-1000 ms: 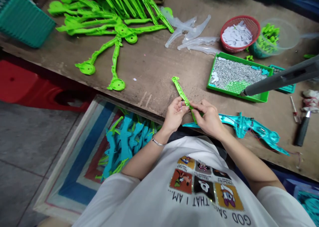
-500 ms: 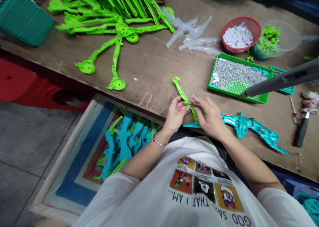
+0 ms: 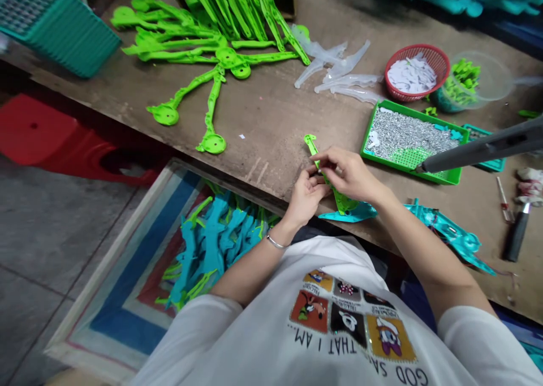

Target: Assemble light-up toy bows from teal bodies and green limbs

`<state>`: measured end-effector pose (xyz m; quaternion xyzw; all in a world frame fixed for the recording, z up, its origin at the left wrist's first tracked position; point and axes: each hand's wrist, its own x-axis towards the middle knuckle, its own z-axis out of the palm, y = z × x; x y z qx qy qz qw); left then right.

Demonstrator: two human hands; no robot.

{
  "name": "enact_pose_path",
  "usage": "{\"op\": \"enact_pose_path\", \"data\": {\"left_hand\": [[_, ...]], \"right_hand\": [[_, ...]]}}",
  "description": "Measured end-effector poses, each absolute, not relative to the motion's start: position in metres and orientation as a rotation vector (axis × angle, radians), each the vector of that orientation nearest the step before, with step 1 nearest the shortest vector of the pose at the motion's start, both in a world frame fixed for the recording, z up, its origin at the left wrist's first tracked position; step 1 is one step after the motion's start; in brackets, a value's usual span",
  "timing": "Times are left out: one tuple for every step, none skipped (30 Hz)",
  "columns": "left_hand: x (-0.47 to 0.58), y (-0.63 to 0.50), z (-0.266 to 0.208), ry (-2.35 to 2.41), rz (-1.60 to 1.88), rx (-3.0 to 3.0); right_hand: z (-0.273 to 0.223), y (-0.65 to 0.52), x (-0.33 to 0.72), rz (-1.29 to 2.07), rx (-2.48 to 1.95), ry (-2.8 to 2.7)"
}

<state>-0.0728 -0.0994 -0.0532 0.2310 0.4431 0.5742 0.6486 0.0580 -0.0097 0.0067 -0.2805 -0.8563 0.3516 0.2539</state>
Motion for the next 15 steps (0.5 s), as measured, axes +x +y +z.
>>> {"op": "enact_pose_path", "data": {"left_hand": [[-0.073, -0.099, -0.052, 0.988, 1.28, 0.514], [-0.074, -0.099, -0.05, 0.983, 1.267, 0.514], [-0.074, -0.099, -0.048, 0.983, 1.264, 0.518], [-0.075, -0.098, -0.046, 0.981, 1.267, 0.515], [-0.075, -0.097, -0.045, 0.978, 1.27, 0.502], [-0.076, -0.096, -0.043, 0.974, 1.272, 0.479], [-0.076, -0.095, -0.042, 0.97, 1.271, 0.45], [-0.076, -0.093, -0.041, 0.967, 1.271, 0.425], [-0.077, -0.092, -0.041, 0.968, 1.272, 0.41], [-0.077, -0.09, -0.041, 0.974, 1.273, 0.406], [-0.077, -0.087, -0.041, 0.983, 1.276, 0.41], [-0.077, -0.085, -0.041, 0.995, 1.278, 0.417], [-0.076, -0.083, -0.041, 1.007, 1.279, 0.424], [-0.076, -0.081, -0.042, 1.019, 1.277, 0.426], [-0.075, -0.08, -0.042, 1.028, 1.275, 0.425]], "right_hand": [[0.007, -0.007, 0.061, 0.955, -0.797, -2.295], [0.008, -0.004, 0.063, 0.96, -0.823, -2.282], [0.008, -0.002, 0.064, 0.977, -0.84, -2.283], [0.008, 0.0, 0.065, 1.003, -0.847, -2.291], [0.009, 0.002, 0.065, 1.033, -0.851, -2.297], [0.009, 0.002, 0.065, 1.059, -0.859, -2.298], [0.009, 0.003, 0.064, 1.082, -0.868, -2.295], [0.009, 0.004, 0.063, 1.102, -0.877, -2.292], [0.009, 0.004, 0.062, 1.119, -0.886, -2.289], [0.009, 0.004, 0.062, 1.133, -0.894, -2.289], [0.009, 0.005, 0.061, 1.146, -0.902, -2.292], [0.009, 0.006, 0.061, 1.158, -0.91, -2.293], [0.009, 0.006, 0.061, 1.168, -0.917, -2.291], [0.01, 0.007, 0.062, 1.171, -0.925, -2.279], [0.011, 0.007, 0.062, 1.162, -0.933, -2.261]]}}
